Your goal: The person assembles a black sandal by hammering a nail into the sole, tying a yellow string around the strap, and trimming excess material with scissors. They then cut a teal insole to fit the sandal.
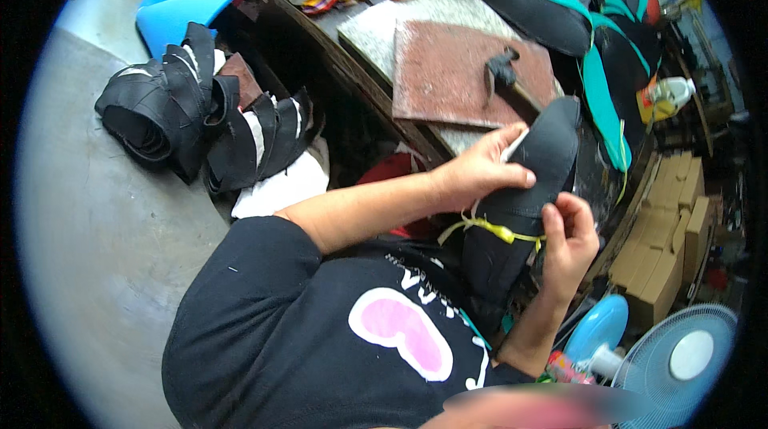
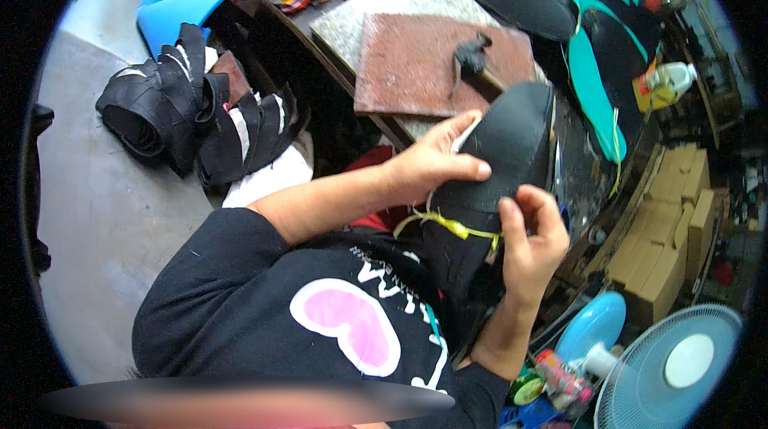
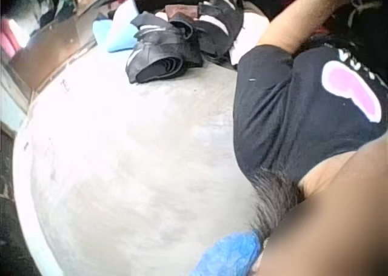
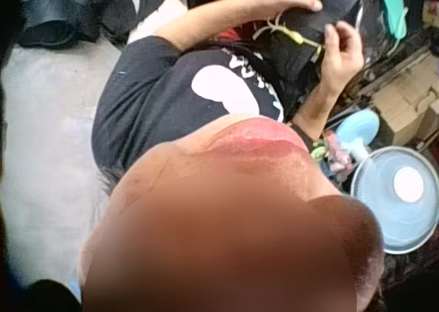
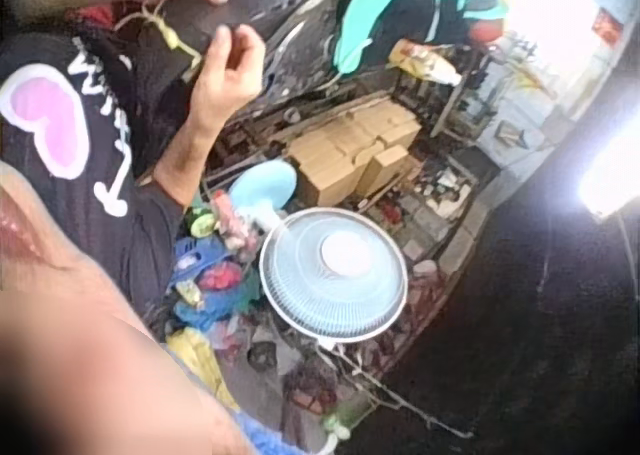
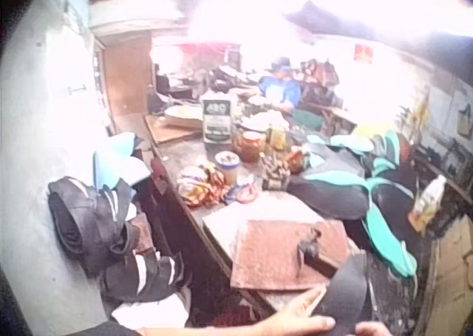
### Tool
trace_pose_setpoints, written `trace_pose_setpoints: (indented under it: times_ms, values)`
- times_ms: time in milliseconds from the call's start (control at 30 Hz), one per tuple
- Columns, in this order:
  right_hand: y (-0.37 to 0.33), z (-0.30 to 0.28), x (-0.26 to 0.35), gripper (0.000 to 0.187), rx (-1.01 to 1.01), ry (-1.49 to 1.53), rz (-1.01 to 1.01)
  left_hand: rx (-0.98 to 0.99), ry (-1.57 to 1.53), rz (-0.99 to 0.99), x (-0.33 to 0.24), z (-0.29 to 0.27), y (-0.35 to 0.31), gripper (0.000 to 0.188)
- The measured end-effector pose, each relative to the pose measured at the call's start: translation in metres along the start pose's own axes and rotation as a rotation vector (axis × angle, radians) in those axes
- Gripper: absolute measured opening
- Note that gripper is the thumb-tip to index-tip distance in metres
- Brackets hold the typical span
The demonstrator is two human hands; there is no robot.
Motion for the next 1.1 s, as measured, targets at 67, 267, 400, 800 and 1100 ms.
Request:
trace_pose_setpoints:
  times_ms: [67, 267, 400, 800, 1100]
  values:
    - [0.0, 0.006, 0.002, 0.021, 0.0, 0.207, 0.01, 0.037, -0.037, 0.074, 0.0, 0.001, -0.002, 0.041]
    - [0.001, 0.015, 0.001, 0.013, -0.019, 0.351, 0.082, -0.107, 0.071, 0.095, -0.003, -0.009, -0.012, 0.065]
    - [0.001, 0.023, 0.008, 0.011, 0.035, 0.278, 0.048, -0.026, 0.052, 0.044, -0.012, -0.016, -0.023, 0.074]
    - [0.014, 0.047, 0.028, 0.058, 0.512, 0.578, -0.11, -0.058, 0.058, 0.118, -0.051, -0.013, -0.072, 0.045]
    - [0.036, 0.125, 0.046, 0.025, 0.652, 0.86, 0.128, -0.374, 0.167, 0.304, -0.109, -0.029, -0.122, 0.043]
Point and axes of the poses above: each hand's wrist, its own y-axis towards the middle knuckle, its own z-axis out of the palm, x = y × z, the point moved 3 cm from there along y, towards the middle knuckle, and after that the axes turned 10 degrees about -z, right-handed, at the moved point
